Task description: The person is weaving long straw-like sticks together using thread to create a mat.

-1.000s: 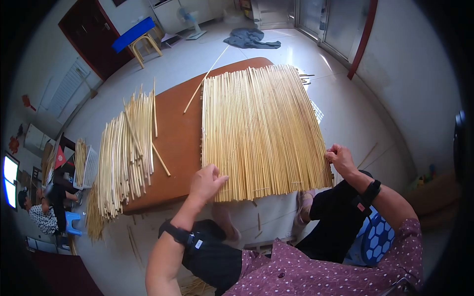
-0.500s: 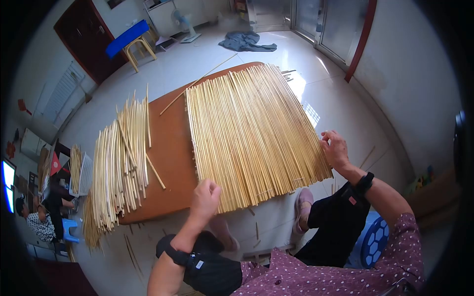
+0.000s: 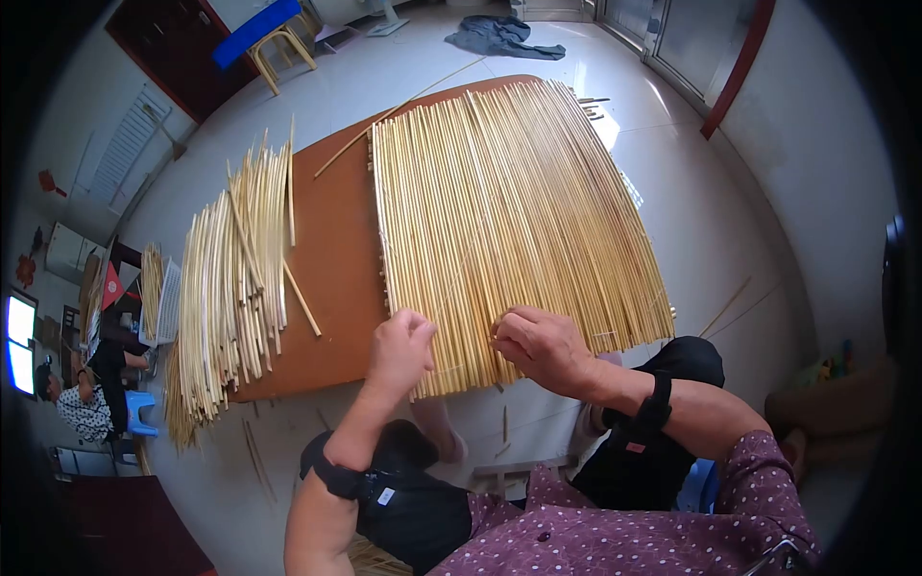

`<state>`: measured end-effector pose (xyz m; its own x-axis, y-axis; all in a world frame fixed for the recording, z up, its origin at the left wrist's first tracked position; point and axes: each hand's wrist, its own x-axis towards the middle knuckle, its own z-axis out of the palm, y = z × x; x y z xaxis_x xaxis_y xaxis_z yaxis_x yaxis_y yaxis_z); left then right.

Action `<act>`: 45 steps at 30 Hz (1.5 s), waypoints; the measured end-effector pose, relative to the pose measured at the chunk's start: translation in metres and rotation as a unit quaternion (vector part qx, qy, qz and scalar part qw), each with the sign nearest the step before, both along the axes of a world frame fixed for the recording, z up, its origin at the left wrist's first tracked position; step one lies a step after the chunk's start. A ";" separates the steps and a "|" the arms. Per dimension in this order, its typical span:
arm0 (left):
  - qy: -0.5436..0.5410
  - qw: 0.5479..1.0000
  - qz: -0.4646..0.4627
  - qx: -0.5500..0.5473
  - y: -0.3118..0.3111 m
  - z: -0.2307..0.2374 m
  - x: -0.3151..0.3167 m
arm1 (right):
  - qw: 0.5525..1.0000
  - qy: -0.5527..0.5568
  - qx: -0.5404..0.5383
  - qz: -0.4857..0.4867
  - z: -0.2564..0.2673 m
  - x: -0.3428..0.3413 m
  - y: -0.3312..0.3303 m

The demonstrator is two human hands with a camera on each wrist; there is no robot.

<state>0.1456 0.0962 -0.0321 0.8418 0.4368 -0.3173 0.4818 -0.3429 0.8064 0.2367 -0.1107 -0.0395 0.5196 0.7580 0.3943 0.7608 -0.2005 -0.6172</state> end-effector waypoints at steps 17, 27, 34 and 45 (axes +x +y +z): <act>0.035 0.977 0.073 -0.200 0.017 0.030 -0.052 | 0.988 0.133 -0.080 0.008 -0.017 0.006 -0.005; 0.104 0.957 0.069 -0.261 0.021 0.007 -0.093 | 0.989 0.124 -0.079 -0.008 -0.016 0.009 0.005; 0.100 0.939 0.091 -0.315 0.017 -0.008 -0.098 | 0.989 0.123 -0.086 -0.005 -0.016 0.009 0.007; 0.114 0.912 0.114 -0.378 0.023 -0.023 -0.102 | 0.988 0.130 -0.087 -0.017 -0.022 0.007 0.007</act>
